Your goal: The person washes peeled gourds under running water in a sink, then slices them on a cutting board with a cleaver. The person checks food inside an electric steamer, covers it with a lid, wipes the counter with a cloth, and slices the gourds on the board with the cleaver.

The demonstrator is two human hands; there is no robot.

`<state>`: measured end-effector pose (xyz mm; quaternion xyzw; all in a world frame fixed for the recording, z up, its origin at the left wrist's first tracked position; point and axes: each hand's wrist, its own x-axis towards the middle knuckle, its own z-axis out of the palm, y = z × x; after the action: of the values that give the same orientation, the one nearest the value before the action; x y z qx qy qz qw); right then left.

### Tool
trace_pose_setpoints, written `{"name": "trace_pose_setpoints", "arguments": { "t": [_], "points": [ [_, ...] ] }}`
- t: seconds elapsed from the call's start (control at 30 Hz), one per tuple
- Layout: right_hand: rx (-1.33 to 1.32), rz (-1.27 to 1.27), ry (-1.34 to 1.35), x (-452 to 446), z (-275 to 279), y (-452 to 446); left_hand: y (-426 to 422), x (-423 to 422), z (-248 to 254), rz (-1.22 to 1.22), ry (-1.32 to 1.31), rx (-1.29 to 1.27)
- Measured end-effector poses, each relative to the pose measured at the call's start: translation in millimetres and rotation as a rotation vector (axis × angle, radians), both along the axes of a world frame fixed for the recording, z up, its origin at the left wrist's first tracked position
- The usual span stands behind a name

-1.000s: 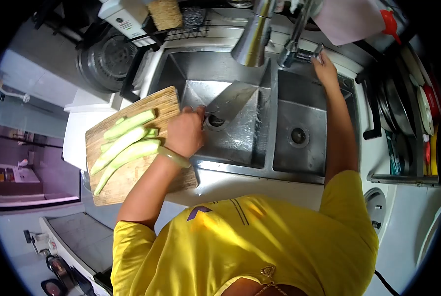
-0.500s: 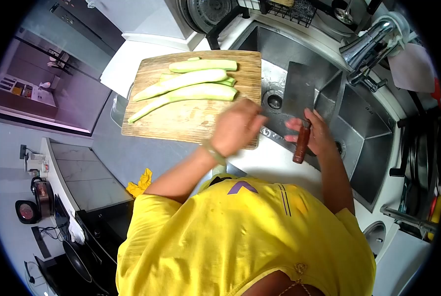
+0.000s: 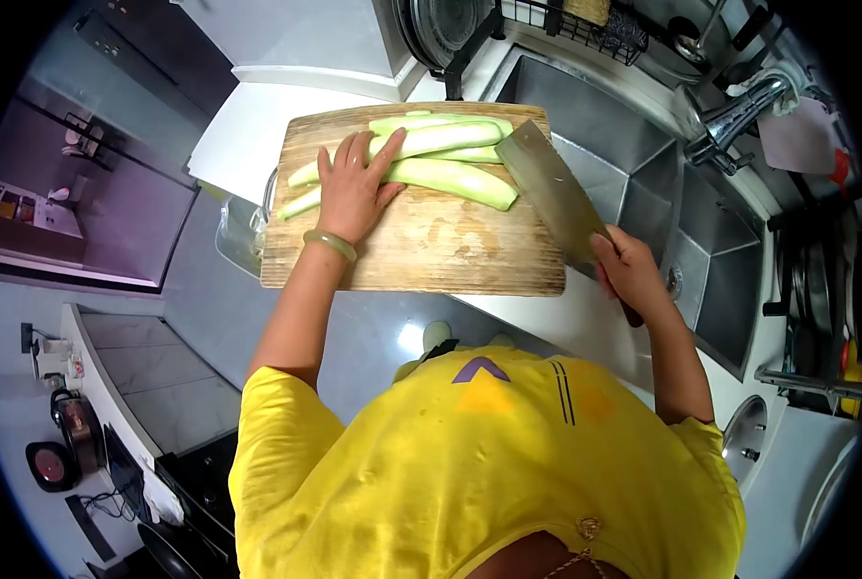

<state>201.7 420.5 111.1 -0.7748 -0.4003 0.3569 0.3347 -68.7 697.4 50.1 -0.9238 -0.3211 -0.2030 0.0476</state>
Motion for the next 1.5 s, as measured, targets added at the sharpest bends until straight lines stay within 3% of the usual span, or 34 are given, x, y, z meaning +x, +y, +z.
{"name": "trace_pose_setpoints", "arguments": {
  "t": [0.2,0.27,0.33,0.47,0.57,0.7,0.87,1.0,1.13,1.3,1.4,1.5],
  "points": [
    [0.002,-0.117,-0.111,-28,11,4,22,11,24,-0.031,0.125,-0.061],
    [0.009,-0.126,-0.127,-31,11,-1,6,16,29,-0.131,0.088,0.044],
    [0.011,-0.135,-0.14,-35,10,-6,-4,24,20,-0.475,0.059,0.062],
    [0.043,-0.065,-0.27,-40,14,-17,-22,46,0,-0.683,-0.084,0.087],
    [0.072,0.027,-0.356,-40,19,-23,-37,49,11,-0.58,-0.128,-0.108],
    [0.008,0.147,-0.541,-38,19,-28,-42,55,18,-0.644,-0.25,-0.029],
    [0.026,0.238,-0.664,-40,20,-35,-60,41,18,-0.624,-0.101,-0.178],
    [0.033,0.36,-0.752,-32,24,-31,-76,38,14,-0.582,-0.191,-0.127],
    [0.04,0.438,-0.763,-25,35,-25,-88,42,1,-0.53,-0.244,-0.147],
    [-0.152,0.593,-0.752,-15,42,-10,-98,41,-3,-0.474,-0.28,-0.137],
    [-0.047,0.623,-0.619,-13,22,9,-104,39,-1,-0.466,-0.289,-0.125],
    [-0.076,0.624,-0.658,-12,26,17,-112,34,2,-0.409,-0.294,-0.178]
  ]
}}
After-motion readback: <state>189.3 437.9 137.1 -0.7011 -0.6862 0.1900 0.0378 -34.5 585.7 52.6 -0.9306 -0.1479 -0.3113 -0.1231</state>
